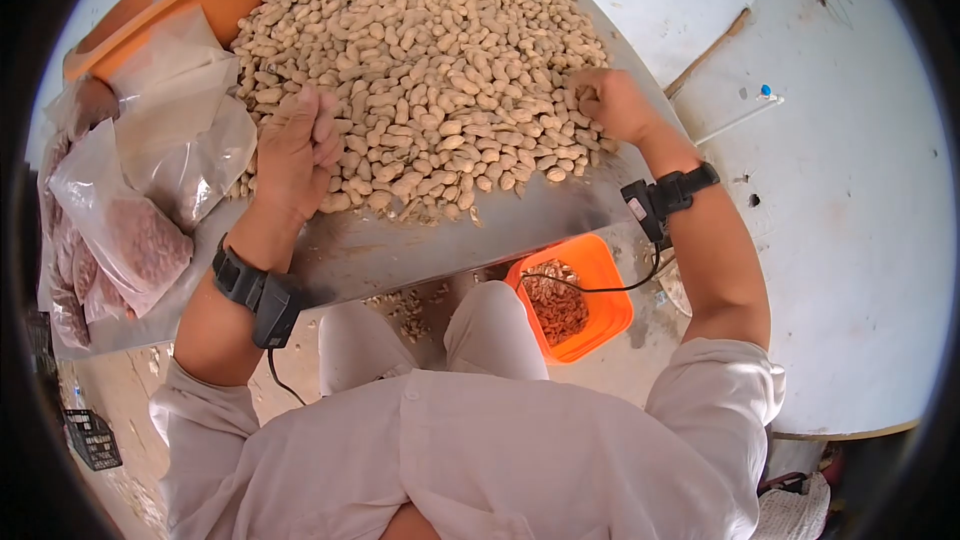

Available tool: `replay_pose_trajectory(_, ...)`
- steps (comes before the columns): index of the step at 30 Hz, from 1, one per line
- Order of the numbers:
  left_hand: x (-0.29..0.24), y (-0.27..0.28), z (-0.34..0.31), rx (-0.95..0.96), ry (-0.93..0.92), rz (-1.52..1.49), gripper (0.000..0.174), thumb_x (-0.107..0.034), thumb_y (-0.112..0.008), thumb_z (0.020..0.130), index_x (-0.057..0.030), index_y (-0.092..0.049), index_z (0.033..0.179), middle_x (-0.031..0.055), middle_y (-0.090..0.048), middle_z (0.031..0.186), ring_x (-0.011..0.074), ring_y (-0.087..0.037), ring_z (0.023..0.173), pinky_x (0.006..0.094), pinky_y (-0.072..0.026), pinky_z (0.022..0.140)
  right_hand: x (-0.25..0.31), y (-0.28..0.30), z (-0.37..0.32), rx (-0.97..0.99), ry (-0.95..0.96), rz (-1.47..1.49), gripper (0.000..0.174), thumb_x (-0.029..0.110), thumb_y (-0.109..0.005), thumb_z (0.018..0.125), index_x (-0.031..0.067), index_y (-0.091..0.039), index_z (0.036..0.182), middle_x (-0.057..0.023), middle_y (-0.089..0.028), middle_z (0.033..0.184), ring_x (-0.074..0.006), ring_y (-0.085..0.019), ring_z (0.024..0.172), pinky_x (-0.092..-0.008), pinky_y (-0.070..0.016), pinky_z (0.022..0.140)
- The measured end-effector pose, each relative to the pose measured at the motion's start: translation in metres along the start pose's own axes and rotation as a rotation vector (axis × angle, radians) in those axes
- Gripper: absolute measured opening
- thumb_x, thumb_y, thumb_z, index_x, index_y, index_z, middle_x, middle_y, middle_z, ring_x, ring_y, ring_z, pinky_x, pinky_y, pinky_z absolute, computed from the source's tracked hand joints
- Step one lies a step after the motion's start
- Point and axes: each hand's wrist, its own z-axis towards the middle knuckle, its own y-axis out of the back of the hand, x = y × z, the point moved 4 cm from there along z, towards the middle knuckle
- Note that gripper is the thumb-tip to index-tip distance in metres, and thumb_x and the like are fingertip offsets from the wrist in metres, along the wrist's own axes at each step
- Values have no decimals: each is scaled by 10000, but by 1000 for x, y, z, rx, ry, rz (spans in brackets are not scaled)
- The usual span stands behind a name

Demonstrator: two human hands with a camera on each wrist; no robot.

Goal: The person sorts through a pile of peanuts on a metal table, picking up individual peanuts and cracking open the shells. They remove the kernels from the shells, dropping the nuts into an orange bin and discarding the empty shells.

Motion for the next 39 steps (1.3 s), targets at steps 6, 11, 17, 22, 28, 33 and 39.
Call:
replay_pose_trajectory(6,5,-5,0,54,28,36,256,-228,-544,928,-6,-591,1047,-46,-390,594,62,-306,498,211,-272,477,56,18,16,-140,-10,647,157,-12,-585,806,5,-635,954,-52,-646,813,-108,-586,684,-246,-477,653)
replay_pose_trajectory(11,7,-5,-1,103,-10,42,281,-189,-564,915,3,-590,1118,-35,-459,652,63,-345,519,207,-292,489,145,-12,23,-256,187,1021,151,1,-619,805,19,-644,953,-36,-645,817,-61,-554,679,-195,-441,621)
replay_pose_trajectory(17,-2,-1,1,52,0,-6,257,-158,-618,878,-5,-601,1084,-35,-484,694,53,-363,532,198,-294,468,198,-55,42,-267,391,1003,154,-37,-650,757,43,-639,888,11,-619,851,-43,-495,667,-184,-409,586)
replay_pose_trajectory(22,0,2,4,-30,-54,-14,267,-183,-638,866,6,-618,1053,-21,-524,695,43,-407,517,179,-315,446,205,-67,48,-253,462,949,96,-41,-632,755,14,-638,834,-26,-622,899,-56,-521,709,-191,-415,606)
replay_pose_trajectory(28,-3,-2,3,-3,-204,342,252,-143,-562,908,-13,-601,1121,-26,-575,775,12,-419,570,164,-335,485,202,-71,41,-55,278,1090,97,44,-593,846,-15,-618,919,-34,-627,837,-80,-569,702,-212,-459,634)
replay_pose_trajectory(33,-3,-1,4,21,-286,526,273,-142,-548,912,-7,-589,1145,-1,-603,816,29,-472,634,176,-398,545,197,-82,41,91,191,1186,175,137,-551,898,-13,-602,971,-37,-622,813,-77,-575,687,-220,-470,629)
replay_pose_trajectory(39,-5,-6,1,-20,-281,628,230,-98,-544,901,25,-610,1084,31,-612,810,78,-522,721,222,-444,636,197,-87,40,-85,301,745,190,145,-524,877,-7,-591,968,-157,-617,807,-264,-602,714,-336,-469,662)
